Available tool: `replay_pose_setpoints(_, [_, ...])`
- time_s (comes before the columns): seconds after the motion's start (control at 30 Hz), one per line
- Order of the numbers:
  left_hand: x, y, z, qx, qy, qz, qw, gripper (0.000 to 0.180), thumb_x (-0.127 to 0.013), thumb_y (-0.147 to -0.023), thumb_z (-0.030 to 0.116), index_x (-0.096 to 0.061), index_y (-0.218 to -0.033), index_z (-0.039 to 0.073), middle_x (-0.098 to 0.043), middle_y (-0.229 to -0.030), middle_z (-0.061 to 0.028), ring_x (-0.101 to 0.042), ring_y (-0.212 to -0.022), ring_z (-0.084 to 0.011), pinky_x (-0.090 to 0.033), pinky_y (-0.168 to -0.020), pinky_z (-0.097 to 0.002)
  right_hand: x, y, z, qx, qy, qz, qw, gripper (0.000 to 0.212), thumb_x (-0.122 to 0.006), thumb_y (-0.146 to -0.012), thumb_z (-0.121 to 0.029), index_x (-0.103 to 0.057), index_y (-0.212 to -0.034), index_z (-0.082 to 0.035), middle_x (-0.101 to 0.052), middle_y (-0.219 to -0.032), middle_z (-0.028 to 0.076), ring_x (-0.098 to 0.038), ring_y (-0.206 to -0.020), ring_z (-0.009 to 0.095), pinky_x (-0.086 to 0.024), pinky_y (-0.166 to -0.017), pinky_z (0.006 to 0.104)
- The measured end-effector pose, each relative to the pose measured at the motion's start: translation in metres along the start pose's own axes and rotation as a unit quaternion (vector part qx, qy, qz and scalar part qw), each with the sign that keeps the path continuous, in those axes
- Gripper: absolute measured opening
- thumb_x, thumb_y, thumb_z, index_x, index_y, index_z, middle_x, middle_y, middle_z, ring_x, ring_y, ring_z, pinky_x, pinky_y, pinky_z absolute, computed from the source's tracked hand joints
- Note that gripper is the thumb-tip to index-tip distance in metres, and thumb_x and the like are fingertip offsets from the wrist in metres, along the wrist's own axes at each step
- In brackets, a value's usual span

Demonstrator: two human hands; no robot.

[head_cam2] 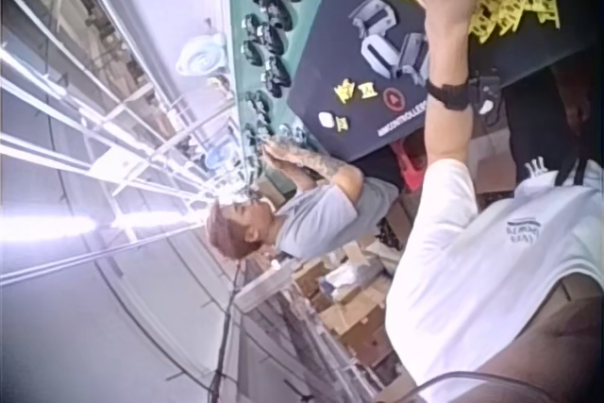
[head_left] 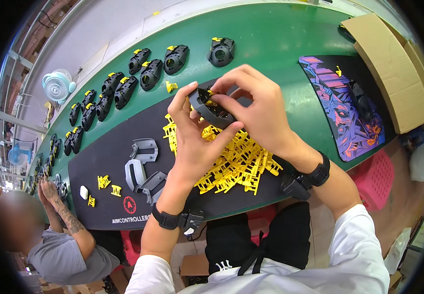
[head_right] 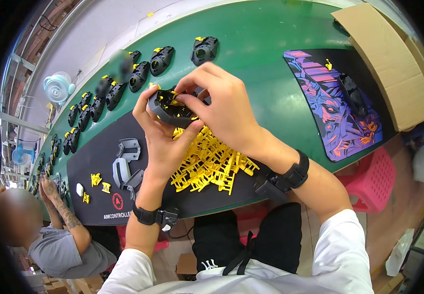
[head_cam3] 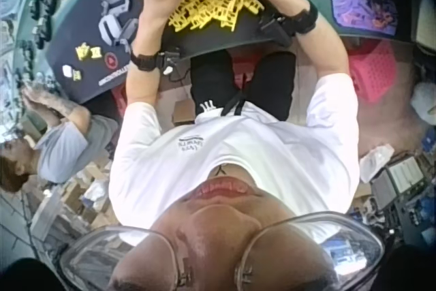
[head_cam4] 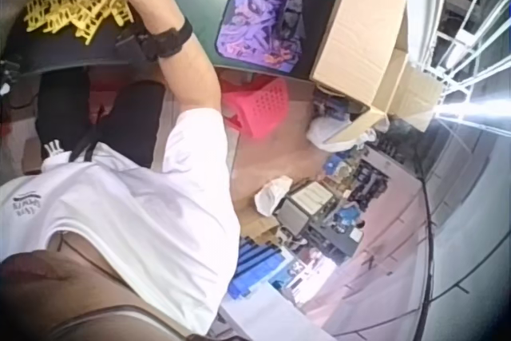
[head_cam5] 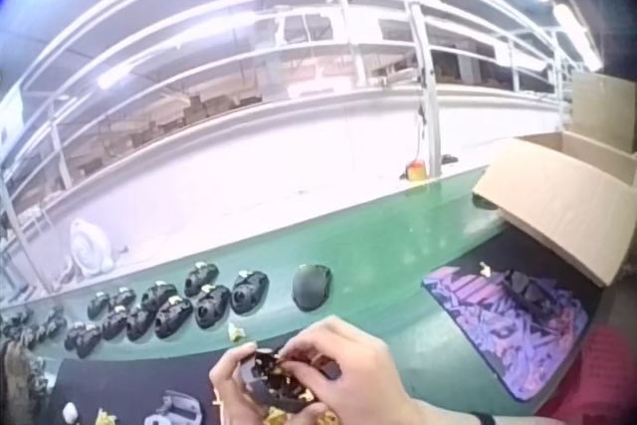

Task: Assembling plastic components and internal structures into game controller shells on a production line.

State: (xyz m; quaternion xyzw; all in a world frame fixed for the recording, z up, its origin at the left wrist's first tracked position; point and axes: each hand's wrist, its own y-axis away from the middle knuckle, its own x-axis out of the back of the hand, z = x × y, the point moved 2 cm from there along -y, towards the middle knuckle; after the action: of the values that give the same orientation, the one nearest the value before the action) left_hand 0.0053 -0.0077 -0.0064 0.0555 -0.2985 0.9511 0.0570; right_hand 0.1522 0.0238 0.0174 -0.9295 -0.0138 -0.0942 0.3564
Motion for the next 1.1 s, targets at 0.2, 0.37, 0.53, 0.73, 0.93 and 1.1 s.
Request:
replay_pose_setpoints(0.2, [0.000, -0.004, -0.001, 0.005, -0.042, -0.005, 0.999, 0.095, -0.087, -0.076, 0.004, -0.023, -0.146, 0.010, -0.044, -0.127, -0.0143, -0.062, -0.111, -0.0257, -0.060, -0.089, -0.0349, 0.000, -0.002, 0.008, 0.016, 0.024, -0.034, 0.999, 0.014, -0.068, -0.084, 0.005, -0.061, -0.096, 0.003, -0.062, -0.090, 0.015, -0.067, -0.079, 0.029, -0.055, -0.068, 0.0363])
replay_pose_setpoints(0.37, [0.002, -0.006, 0.001, 0.023, -0.025, -0.008, 0.999, 0.093, -0.086, -0.077, 0.003, -0.024, -0.145, 0.009, -0.046, -0.126, -0.0136, -0.062, -0.112, -0.0242, -0.060, -0.088, -0.0342, -0.001, -0.003, 0.008, 0.029, 0.040, -0.026, 0.998, 0.014, -0.068, -0.084, 0.006, -0.061, -0.095, 0.003, -0.062, -0.090, 0.015, -0.068, -0.078, 0.029, -0.056, -0.069, 0.0354])
replay_pose_setpoints(0.53, [0.006, -0.004, 0.004, 0.053, 0.079, -0.011, 0.995, 0.092, -0.079, -0.081, -0.004, -0.018, -0.148, 0.011, -0.046, -0.126, -0.0126, -0.063, -0.112, -0.0234, -0.056, -0.095, -0.0351, 0.006, -0.006, 0.001, 0.036, 0.028, -0.042, 0.998, 0.014, -0.070, -0.083, 0.005, -0.064, -0.096, 0.002, -0.062, -0.090, 0.013, -0.069, -0.078, 0.027, -0.056, -0.070, 0.0337])
replay_pose_setpoints(0.73, [0.005, -0.002, 0.007, 0.041, 0.139, -0.052, 0.988, 0.091, -0.074, -0.087, -0.001, -0.011, -0.151, 0.013, -0.049, -0.132, -0.0172, -0.060, -0.120, -0.0257, -0.054, -0.102, -0.0415, 0.010, -0.004, -0.001, 0.096, 0.058, 0.009, 0.994, 0.013, -0.076, -0.079, 0.001, -0.070, -0.090, -0.003, -0.064, -0.084, 0.008, -0.068, -0.076, 0.024, -0.056, -0.068, 0.0317])
replay_pose_setpoints(0.93, [0.008, 0.000, 0.012, 0.063, 0.191, -0.061, 0.978, 0.092, -0.074, -0.088, -0.001, -0.009, -0.152, 0.015, -0.049, -0.135, -0.0165, -0.060, -0.120, -0.0272, -0.052, -0.104, -0.0440, 0.012, -0.003, -0.005, 0.227, 0.108, 0.039, 0.967, 0.015, -0.079, -0.076, -0.001, -0.073, -0.089, -0.005, -0.062, -0.083, 0.007, -0.064, -0.075, 0.024, -0.053, -0.064, 0.0324])
replay_pose_setpoints(1.1, [0.010, -0.005, 0.007, 0.108, 0.236, -0.038, 0.965, 0.088, -0.062, -0.098, 0.027, -0.001, -0.160, 0.012, -0.047, -0.138, -0.0149, -0.051, -0.131, -0.0268, -0.046, -0.109, -0.0426, 0.018, -0.012, 0.000, 0.093, 0.042, -0.018, 0.995, 0.017, -0.073, -0.087, -0.006, -0.072, -0.104, -0.005, -0.062, -0.091, 0.004, -0.060, -0.079, 0.016, -0.050, -0.068, 0.0275])
